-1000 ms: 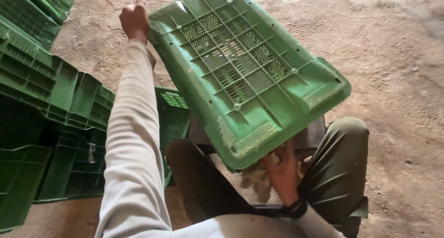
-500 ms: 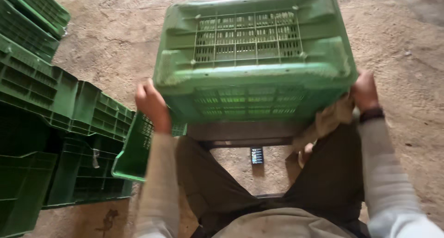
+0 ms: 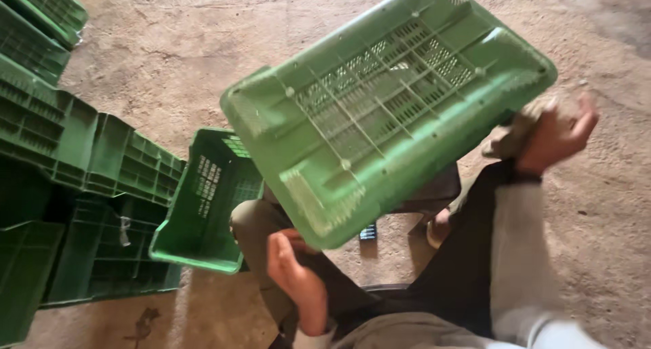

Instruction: The person wipes the surfaces of green plastic crates using a cloth. They rotate and flip the crates to clean multiple sides, including the top, bottom, and sides, before stacking them.

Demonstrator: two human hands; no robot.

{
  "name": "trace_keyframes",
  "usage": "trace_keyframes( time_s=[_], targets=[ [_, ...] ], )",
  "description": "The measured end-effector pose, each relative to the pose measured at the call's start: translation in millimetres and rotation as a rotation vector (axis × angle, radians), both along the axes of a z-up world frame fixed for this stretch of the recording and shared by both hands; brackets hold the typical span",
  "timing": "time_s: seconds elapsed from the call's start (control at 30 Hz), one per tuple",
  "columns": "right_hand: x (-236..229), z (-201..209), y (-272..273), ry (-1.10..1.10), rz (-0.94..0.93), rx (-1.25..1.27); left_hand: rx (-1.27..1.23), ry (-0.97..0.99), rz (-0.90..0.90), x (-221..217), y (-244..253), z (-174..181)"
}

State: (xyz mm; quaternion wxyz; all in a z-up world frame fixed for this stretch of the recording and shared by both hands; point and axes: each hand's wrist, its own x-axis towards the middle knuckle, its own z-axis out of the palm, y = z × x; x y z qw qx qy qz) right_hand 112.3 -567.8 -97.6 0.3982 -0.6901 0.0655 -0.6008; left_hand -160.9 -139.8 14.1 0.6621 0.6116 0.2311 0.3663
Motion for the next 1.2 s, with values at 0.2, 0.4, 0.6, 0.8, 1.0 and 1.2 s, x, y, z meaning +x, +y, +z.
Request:
trace_keyframes(
  time_s=[0.2,0.4,0.6,0.8,1.0,1.2],
  targets=[
    [-124,38,90,0.340,0.132,0.088,0.230,-0.151,0.085,58,62,12],
    [-135,54,137,0.248,0.400,0.290,0.401,-0.181,-0.184,158,110,27],
    [-113,52,133,0.318,0.309,0.224,0.152,-0.255,-0.337,156,128,16],
    [-52,66,136,0.326,0.368,0.138,0.191,-0.160,-0.124,137,129,4],
    [-4,92,153,0.322,0.375,0.123,0.235,-0.191,-0.194,110,113,-2],
    [46,85,146,0.316,0.274,-0.001,0.151,-0.167,-0.244,92,88,1]
  ],
)
